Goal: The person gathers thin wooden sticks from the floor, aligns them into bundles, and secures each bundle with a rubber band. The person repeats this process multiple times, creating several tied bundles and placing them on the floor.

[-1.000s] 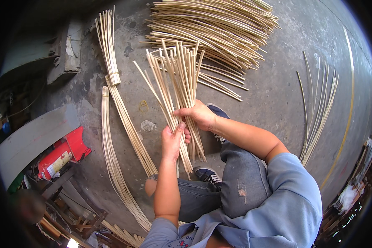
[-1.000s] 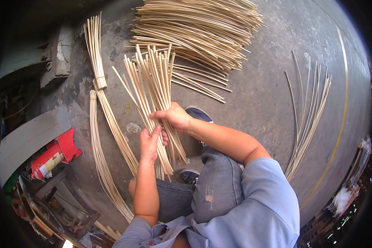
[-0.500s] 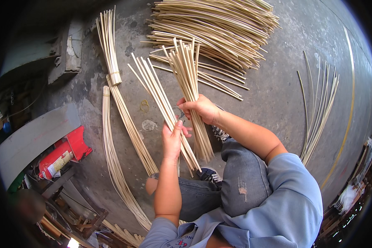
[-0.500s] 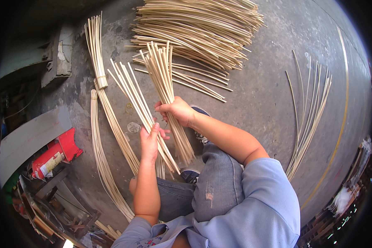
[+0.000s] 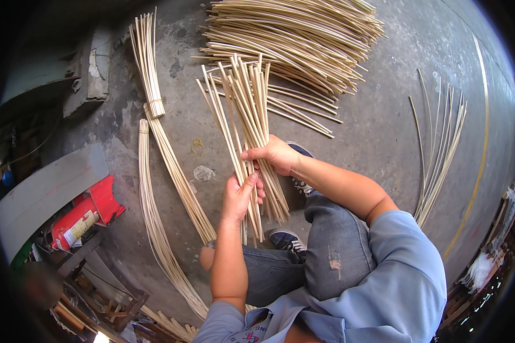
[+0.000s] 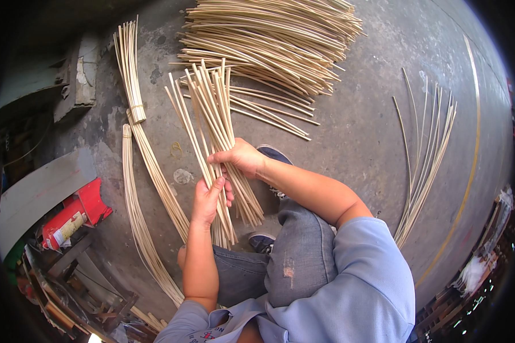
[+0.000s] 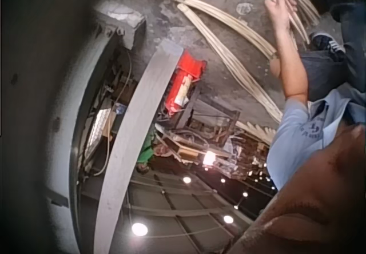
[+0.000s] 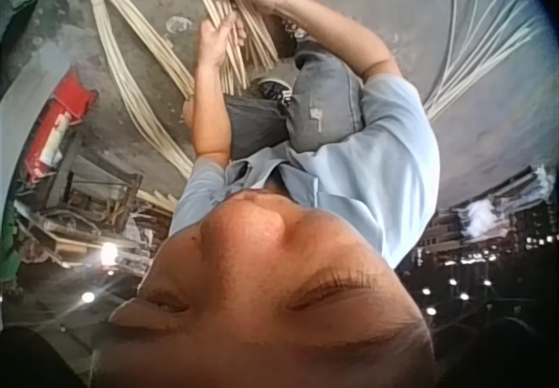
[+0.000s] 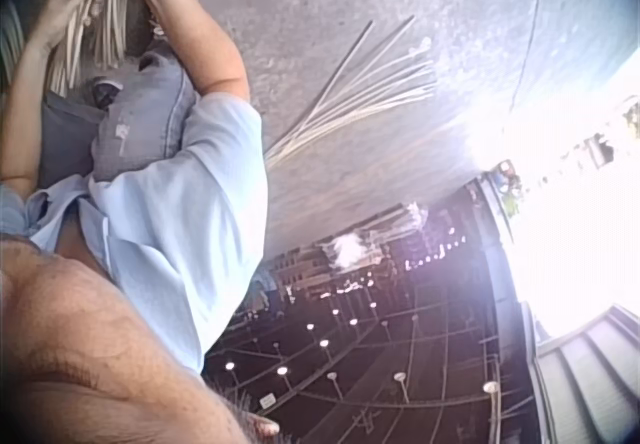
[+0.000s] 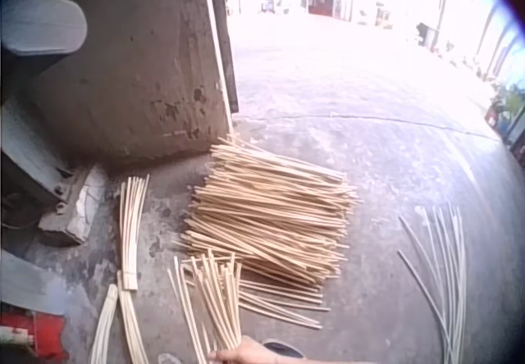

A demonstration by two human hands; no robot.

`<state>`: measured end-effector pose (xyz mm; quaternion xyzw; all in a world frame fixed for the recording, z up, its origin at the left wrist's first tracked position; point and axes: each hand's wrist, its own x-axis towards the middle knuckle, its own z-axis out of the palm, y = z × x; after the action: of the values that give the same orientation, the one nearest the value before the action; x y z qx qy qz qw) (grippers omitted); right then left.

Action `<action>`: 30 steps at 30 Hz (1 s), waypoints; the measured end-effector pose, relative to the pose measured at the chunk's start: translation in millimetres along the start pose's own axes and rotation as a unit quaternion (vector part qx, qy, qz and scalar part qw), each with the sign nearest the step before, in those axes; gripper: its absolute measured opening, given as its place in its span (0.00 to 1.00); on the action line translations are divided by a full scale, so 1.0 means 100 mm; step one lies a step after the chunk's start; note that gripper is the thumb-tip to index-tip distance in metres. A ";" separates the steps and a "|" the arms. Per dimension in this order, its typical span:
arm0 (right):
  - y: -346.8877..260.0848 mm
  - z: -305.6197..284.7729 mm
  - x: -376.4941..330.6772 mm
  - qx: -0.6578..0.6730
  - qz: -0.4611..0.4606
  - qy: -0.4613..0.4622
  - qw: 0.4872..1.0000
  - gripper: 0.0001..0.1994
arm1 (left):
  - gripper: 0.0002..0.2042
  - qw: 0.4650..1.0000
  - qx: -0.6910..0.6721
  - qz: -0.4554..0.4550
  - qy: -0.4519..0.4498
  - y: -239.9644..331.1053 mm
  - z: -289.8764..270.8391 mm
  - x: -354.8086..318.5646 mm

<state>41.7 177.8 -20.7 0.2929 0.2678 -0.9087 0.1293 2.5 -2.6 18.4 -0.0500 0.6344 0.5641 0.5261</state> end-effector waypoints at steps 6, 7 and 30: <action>0.02 -0.09 0.03 -0.012 -0.059 0.028 0.998 0.08 | 0.15 0.991 -0.045 0.036 0.118 -0.06 -0.04 0.07; 0.02 -0.10 0.04 -0.001 -0.064 0.021 0.998 0.08 | 0.16 0.993 -0.035 0.031 0.108 -0.05 -0.12 0.05; 0.02 -0.24 -0.02 0.108 -0.018 0.024 0.994 0.09 | 0.22 0.993 0.032 0.018 0.110 -0.01 -0.15 0.01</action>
<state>55.6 189.6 -36.6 0.3217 0.1761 -0.9273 0.0742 -6.3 -14.2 13.7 -0.0834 0.7067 0.5443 0.4442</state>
